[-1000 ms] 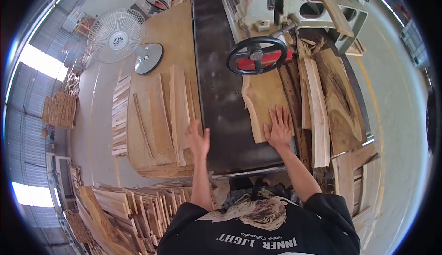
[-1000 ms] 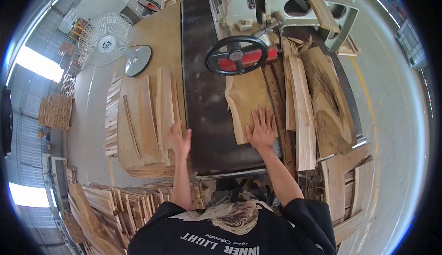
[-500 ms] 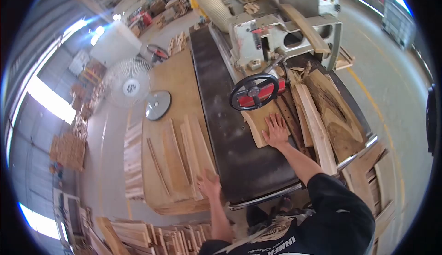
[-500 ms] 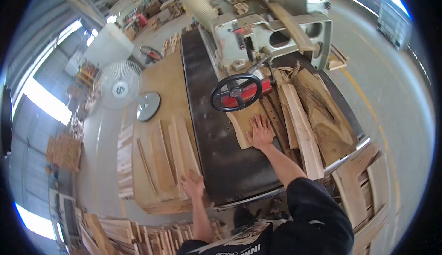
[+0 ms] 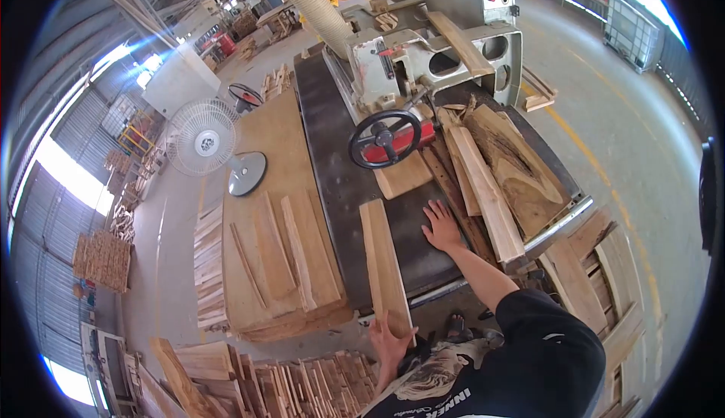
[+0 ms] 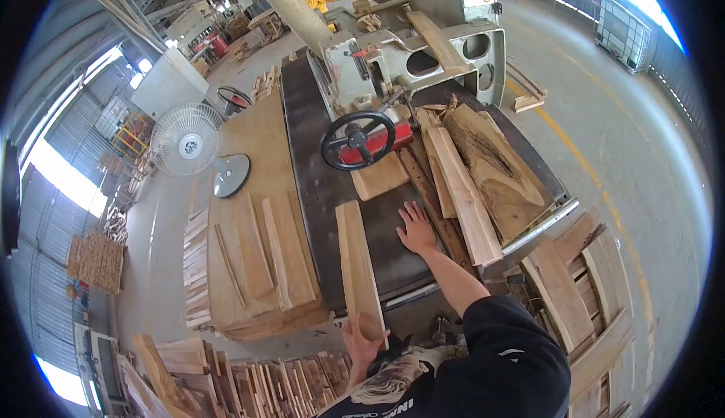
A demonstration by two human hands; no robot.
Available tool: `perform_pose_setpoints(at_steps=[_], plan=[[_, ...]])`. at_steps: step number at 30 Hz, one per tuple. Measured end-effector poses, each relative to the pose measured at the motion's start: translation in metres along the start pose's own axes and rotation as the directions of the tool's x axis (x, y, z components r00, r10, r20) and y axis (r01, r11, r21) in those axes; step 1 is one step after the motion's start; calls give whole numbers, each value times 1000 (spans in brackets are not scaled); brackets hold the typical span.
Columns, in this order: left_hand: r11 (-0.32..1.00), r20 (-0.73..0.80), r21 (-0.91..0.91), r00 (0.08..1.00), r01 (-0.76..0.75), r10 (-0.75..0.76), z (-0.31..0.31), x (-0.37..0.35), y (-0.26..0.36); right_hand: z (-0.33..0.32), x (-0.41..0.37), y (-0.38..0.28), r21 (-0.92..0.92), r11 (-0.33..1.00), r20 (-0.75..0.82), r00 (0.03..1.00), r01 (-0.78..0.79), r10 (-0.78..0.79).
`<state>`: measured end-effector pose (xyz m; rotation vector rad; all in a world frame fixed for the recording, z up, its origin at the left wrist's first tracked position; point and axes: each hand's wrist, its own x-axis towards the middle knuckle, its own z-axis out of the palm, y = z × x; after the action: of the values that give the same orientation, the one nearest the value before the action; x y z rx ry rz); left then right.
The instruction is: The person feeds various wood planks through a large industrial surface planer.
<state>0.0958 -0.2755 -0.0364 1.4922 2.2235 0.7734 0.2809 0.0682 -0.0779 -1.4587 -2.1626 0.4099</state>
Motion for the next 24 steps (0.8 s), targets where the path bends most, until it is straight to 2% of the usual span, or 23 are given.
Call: perform_pose_setpoints(at_steps=[1, 2, 4, 7, 10, 11, 13, 14, 15, 18, 19, 24], plan=[[986, 82, -162, 997, 28, -15, 2, 5, -4, -4, -13, -1, 43, 999, 13, 1000, -11, 11], [942, 82, -328, 996, 68, -44, 17, 13, -17, -7, -25, -1, 49, 999, 19, 1000, 1, -2], [767, 97, -626, 990, 138, -99, 51, 29, -43, -15, -45, 1, 61, 998, 27, 999, 24, -26], [749, 356, -609, 934, 262, -36, 50, 45, -33, -21, -69, 1, 125, 992, 11, 1000, 20, -22], [793, 417, -549, 909, 264, -14, 43, 56, -19, -22, -97, -4, 154, 988, -33, 999, 4, 1], [798, 415, -559, 909, 225, 35, 48, 62, -19, -26, -104, -13, 152, 988, -66, 998, 6, 4], [801, 428, -572, 897, 174, 111, 63, 66, -19, -33, -122, -29, 303, 949, -35, 994, -84, 99], [782, 368, -617, 910, 86, 190, 78, 69, -21, -41, -132, -42, 375, 917, -9, 989, -135, 149], [754, 300, -656, 916, -5, 267, 92, 71, -18, -46, -143, -51, 397, 916, -64, 994, -58, 91], [912, 389, -404, 890, -69, 239, 104, 82, 14, -71, -168, -74, 445, 895, 50, 997, 37, -66], [939, 410, -331, 883, -90, 229, 105, 86, 28, -74, -173, -74, 414, 910, 121, 992, -12, -43], [989, 495, -79, 857, -123, 146, 108, 114, 96, -80, -186, -47, 283, 959, 45, 999, -9, -4]])
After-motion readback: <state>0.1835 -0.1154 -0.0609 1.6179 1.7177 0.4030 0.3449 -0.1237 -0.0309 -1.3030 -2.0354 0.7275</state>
